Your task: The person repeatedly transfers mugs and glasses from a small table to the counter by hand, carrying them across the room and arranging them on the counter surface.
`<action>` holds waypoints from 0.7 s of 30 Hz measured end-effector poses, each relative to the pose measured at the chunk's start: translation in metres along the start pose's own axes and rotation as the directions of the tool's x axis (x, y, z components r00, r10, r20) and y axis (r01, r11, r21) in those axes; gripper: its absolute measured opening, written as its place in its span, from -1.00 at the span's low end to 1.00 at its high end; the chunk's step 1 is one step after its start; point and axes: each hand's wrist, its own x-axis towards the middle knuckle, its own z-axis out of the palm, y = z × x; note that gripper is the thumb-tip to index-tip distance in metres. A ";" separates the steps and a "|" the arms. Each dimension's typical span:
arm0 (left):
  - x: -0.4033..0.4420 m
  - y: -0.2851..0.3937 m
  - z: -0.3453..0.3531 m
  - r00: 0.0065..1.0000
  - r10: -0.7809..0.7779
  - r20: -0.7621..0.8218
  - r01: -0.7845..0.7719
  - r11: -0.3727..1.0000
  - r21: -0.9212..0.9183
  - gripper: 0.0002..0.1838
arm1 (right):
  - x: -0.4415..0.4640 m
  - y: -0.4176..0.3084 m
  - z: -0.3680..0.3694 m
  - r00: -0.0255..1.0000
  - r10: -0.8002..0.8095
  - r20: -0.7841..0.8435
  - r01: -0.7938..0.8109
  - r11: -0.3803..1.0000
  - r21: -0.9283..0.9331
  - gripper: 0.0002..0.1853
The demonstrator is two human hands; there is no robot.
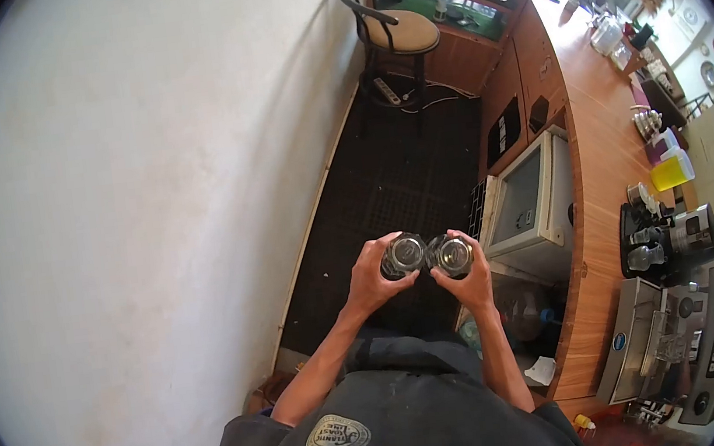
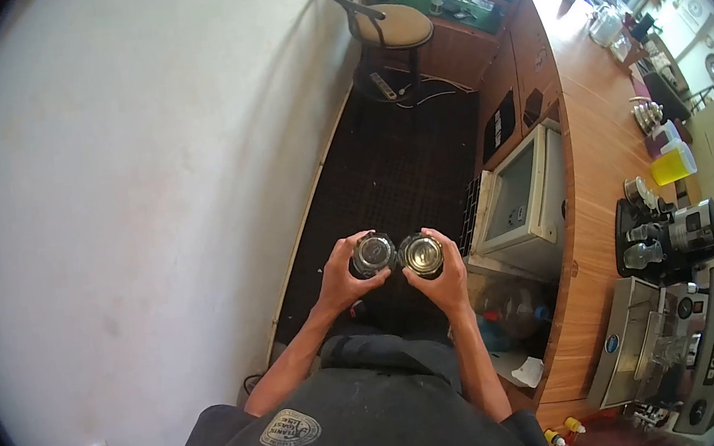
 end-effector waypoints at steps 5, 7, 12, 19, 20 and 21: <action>0.083 -0.013 0.006 0.998 0.019 0.064 -0.020 1.000 0.015 -0.24 | 0.076 0.008 0.000 0.997 -0.038 -0.065 0.034 0.997 -0.065 -0.23; 0.114 -0.022 0.014 0.995 0.006 0.098 -0.009 0.999 0.034 -0.24 | 0.105 0.017 -0.002 0.995 0.014 -0.098 -0.017 0.999 -0.029 -0.23; 0.195 -0.042 0.051 0.995 -0.013 0.098 0.010 0.999 0.033 -0.25 | 0.183 0.070 -0.017 0.996 0.037 -0.075 -0.038 0.999 -0.005 -0.23; 0.333 -0.059 0.133 1.000 -0.013 0.016 0.012 0.998 0.058 -0.26 | 0.331 0.139 -0.079 0.999 -0.037 -0.016 0.036 0.996 -0.079 -0.24; 0.355 -0.061 0.143 0.999 -0.030 -0.013 0.030 0.999 0.040 -0.25 | 0.355 0.146 -0.089 0.998 -0.069 0.013 0.070 0.989 -0.130 -0.25; 0.380 -0.059 0.151 1.000 -0.023 -0.016 0.024 0.999 0.041 -0.25 | 0.379 0.152 -0.097 0.997 -0.071 0.018 0.073 0.992 -0.107 -0.26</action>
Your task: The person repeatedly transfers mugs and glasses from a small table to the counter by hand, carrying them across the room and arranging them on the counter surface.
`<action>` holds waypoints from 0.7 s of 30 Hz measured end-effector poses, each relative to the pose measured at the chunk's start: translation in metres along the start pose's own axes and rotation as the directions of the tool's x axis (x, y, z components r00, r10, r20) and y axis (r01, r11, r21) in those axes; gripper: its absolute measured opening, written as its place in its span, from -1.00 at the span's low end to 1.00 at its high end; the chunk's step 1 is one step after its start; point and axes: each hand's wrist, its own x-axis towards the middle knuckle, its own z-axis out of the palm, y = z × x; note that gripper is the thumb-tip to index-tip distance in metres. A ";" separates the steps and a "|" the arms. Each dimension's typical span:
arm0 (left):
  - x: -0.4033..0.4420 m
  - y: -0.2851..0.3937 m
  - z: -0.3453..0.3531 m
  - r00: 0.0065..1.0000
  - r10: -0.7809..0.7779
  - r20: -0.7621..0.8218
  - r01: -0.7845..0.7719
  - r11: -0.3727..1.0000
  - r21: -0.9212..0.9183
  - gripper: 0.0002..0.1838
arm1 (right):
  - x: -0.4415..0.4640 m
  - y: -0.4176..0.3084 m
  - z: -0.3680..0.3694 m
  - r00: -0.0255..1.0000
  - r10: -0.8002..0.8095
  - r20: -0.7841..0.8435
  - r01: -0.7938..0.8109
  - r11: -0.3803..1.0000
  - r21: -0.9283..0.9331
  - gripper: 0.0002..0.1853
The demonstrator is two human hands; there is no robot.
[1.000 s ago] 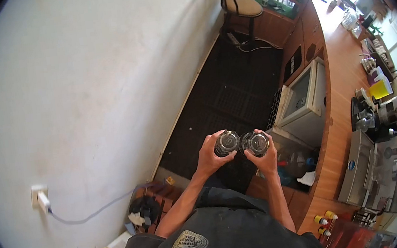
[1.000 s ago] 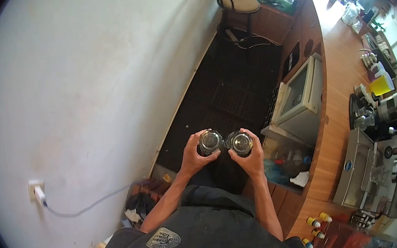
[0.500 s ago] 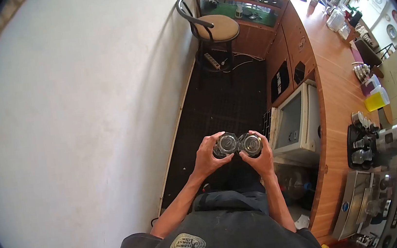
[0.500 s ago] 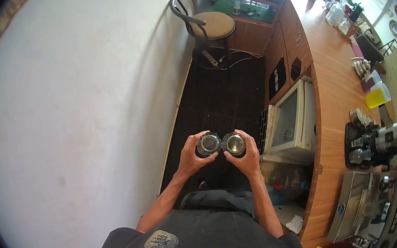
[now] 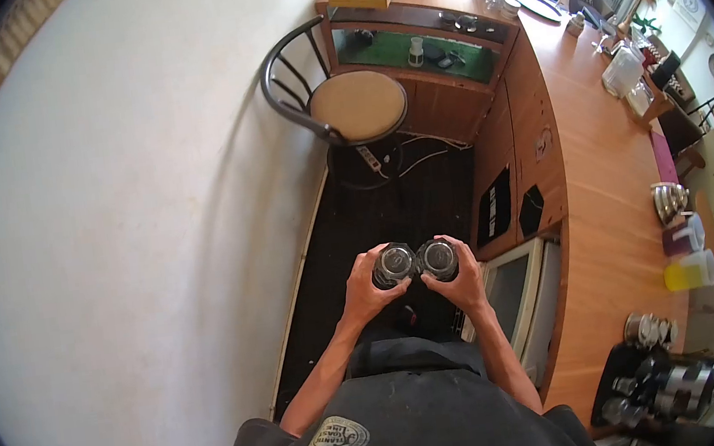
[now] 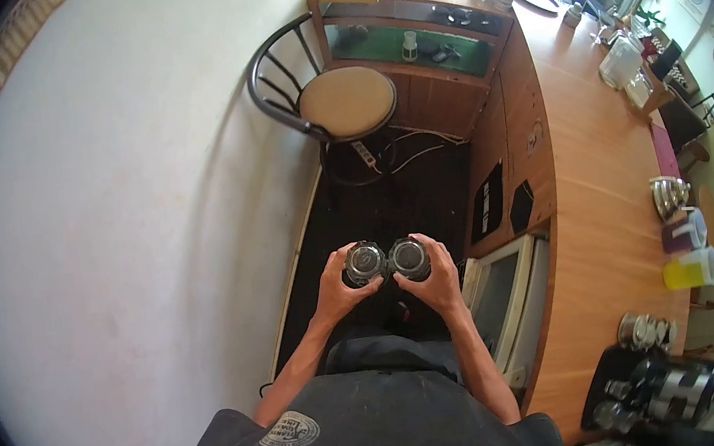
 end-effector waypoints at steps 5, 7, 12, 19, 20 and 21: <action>0.086 0.011 0.035 0.998 -0.017 -0.054 0.018 1.000 0.001 -0.25 | 0.097 0.033 -0.036 1.000 -0.010 0.027 0.010 1.000 0.018 -0.26; 0.120 0.011 0.046 0.999 -0.031 -0.045 0.030 1.000 -0.008 -0.25 | 0.125 0.049 -0.043 1.000 -0.006 0.012 0.006 1.000 0.026 -0.23; 0.214 -0.012 0.079 0.999 -0.043 -0.017 0.043 0.999 -0.002 -0.24 | 0.207 0.093 -0.052 0.999 0.029 -0.018 -0.029 0.999 0.015 -0.23; 0.368 -0.042 0.142 0.998 -0.058 0.012 0.059 0.998 -0.036 -0.22 | 0.340 0.176 -0.083 0.975 0.215 -0.058 -0.210 0.974 0.079 -0.24; 0.388 -0.047 0.149 0.997 -0.075 0.011 0.075 0.994 -0.073 -0.22 | 0.359 0.187 -0.088 0.972 0.223 -0.069 -0.215 0.970 0.113 -0.26; 0.419 -0.051 0.156 0.997 -0.071 0.004 0.071 0.991 -0.110 -0.22 | 0.385 0.196 -0.092 0.971 0.223 -0.086 -0.213 0.971 0.107 -0.26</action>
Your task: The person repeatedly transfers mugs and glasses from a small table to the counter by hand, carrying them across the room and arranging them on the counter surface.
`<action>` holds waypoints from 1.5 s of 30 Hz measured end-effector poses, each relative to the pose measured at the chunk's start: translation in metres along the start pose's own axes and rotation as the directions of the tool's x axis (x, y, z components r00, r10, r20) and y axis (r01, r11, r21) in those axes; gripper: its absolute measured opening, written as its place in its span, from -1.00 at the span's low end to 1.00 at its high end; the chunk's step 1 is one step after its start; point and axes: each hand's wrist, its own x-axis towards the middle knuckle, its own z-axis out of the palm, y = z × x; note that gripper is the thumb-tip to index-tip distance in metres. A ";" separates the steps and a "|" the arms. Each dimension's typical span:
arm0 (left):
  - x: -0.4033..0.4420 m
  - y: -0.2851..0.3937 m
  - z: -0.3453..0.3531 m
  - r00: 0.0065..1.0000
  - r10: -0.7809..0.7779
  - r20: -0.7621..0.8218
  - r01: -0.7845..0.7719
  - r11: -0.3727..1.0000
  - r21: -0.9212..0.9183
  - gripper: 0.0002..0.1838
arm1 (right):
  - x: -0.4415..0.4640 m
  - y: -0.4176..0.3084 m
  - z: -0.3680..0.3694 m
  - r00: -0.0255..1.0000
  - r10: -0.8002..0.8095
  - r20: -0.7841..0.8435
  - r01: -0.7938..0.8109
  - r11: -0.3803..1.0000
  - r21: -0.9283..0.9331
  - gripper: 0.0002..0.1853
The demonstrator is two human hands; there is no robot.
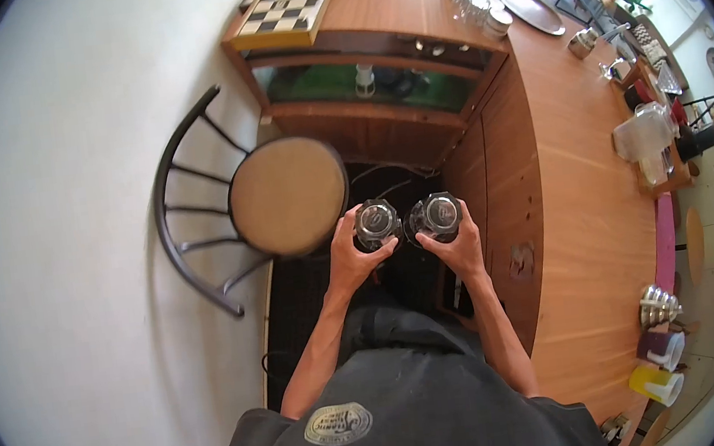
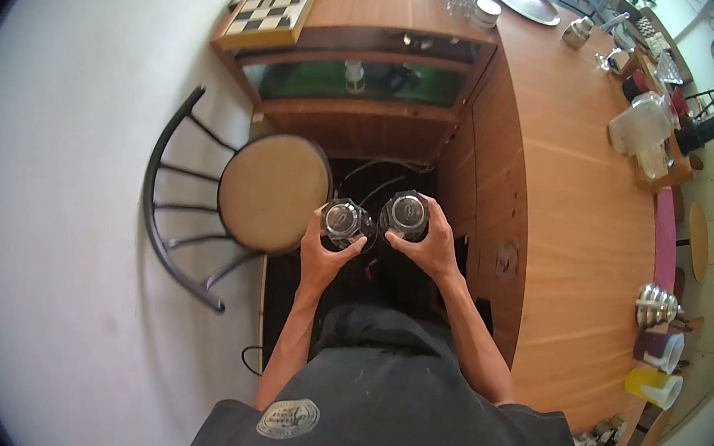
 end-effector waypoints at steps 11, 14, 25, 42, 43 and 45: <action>0.236 0.003 0.048 0.998 0.031 0.059 -0.026 0.996 -0.082 -0.25 | 0.213 0.019 -0.026 0.979 0.010 -0.204 -0.003 0.999 0.038 -0.31; 0.317 0.013 0.066 0.997 0.076 0.030 -0.074 0.994 -0.078 -0.28 | 0.278 0.026 -0.030 0.974 -0.014 -0.226 0.020 0.999 0.026 -0.27; 0.619 -0.003 0.177 0.979 0.199 0.038 -0.186 0.959 -0.213 -0.30 | 0.465 0.073 -0.023 0.971 -0.010 -0.238 0.040 0.992 0.123 -0.20; 0.786 -0.048 0.284 0.938 0.278 0.208 -0.295 0.954 0.055 -0.11 | 0.612 0.094 0.005 0.890 0.032 -0.455 -0.019 0.999 0.034 -0.15; 0.789 -0.050 0.286 0.938 0.276 0.209 -0.293 0.954 0.056 -0.11 | 0.619 0.095 0.005 0.880 0.048 -0.473 -0.033 0.999 0.040 -0.15; 0.795 -0.057 0.290 0.928 0.283 0.244 -0.304 0.951 0.053 -0.08 | 0.631 0.097 0.007 0.875 0.072 -0.479 -0.049 0.997 0.060 -0.15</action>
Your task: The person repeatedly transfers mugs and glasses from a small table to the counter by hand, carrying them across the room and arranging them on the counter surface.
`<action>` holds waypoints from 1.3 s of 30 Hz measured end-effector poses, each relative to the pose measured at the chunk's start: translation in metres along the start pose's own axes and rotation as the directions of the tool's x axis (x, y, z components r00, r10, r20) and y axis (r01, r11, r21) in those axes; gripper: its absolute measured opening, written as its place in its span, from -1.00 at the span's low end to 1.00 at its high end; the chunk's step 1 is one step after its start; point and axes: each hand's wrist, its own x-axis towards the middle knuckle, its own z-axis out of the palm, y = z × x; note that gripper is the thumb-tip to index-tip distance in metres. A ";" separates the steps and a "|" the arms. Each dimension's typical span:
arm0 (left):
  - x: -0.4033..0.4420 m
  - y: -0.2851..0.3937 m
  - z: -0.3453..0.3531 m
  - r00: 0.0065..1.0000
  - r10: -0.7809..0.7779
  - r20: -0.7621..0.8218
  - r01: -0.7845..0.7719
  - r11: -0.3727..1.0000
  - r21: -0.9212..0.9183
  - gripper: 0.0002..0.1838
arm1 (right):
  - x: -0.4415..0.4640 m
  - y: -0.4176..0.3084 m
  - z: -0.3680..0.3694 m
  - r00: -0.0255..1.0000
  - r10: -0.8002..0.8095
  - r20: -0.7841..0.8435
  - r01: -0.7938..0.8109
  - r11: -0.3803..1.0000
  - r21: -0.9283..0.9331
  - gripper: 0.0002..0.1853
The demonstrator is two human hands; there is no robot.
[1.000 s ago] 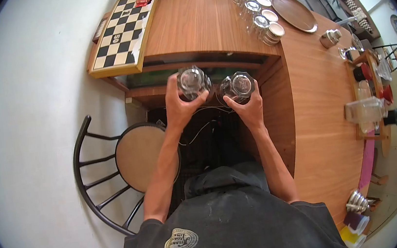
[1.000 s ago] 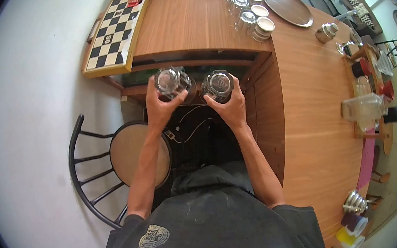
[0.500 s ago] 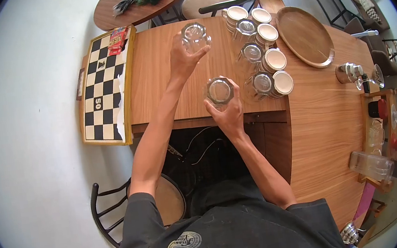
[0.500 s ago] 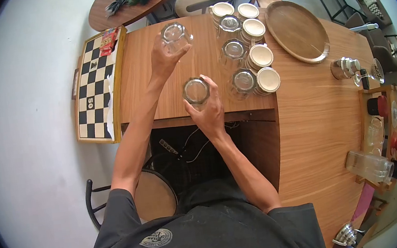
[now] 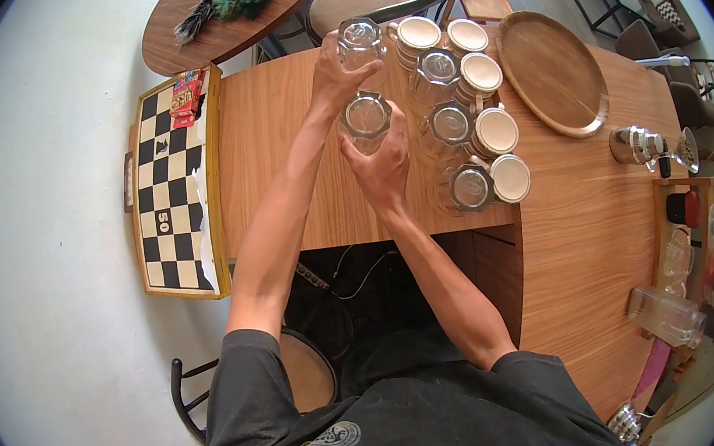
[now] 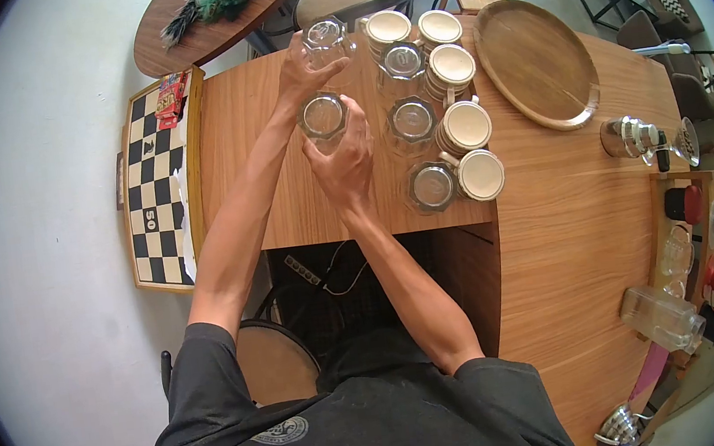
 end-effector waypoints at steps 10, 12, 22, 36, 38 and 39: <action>0.012 0.004 -0.002 0.989 -0.086 0.117 0.095 0.992 -0.077 -0.11 | 0.026 0.011 0.014 0.997 0.054 -0.062 -0.054 0.999 -0.001 -0.18; 0.011 0.001 -0.003 0.974 -0.106 0.202 0.162 0.946 -0.280 -0.06 | 0.031 0.012 0.015 0.996 0.051 -0.079 -0.052 0.999 -0.012 -0.18; -0.082 0.012 -0.033 0.981 -0.055 0.186 0.123 0.919 -0.374 -0.27 | 0.035 0.020 0.023 0.989 0.036 -0.144 -0.045 0.997 -0.064 -0.17; -0.096 0.015 -0.025 0.948 -0.111 0.297 0.203 0.933 -0.298 -0.14 | -0.009 -0.001 -0.017 0.992 0.107 0.059 -0.113 0.988 0.109 -0.10; -0.094 0.022 -0.020 0.944 -0.150 0.293 0.229 0.939 -0.257 -0.12 | -0.035 -0.008 -0.034 0.991 0.066 0.120 -0.079 0.990 0.113 -0.13; -0.093 0.025 -0.017 0.941 -0.186 0.283 0.251 0.944 -0.215 -0.11 | -0.048 -0.012 -0.044 0.978 0.024 0.209 -0.045 0.994 0.097 -0.15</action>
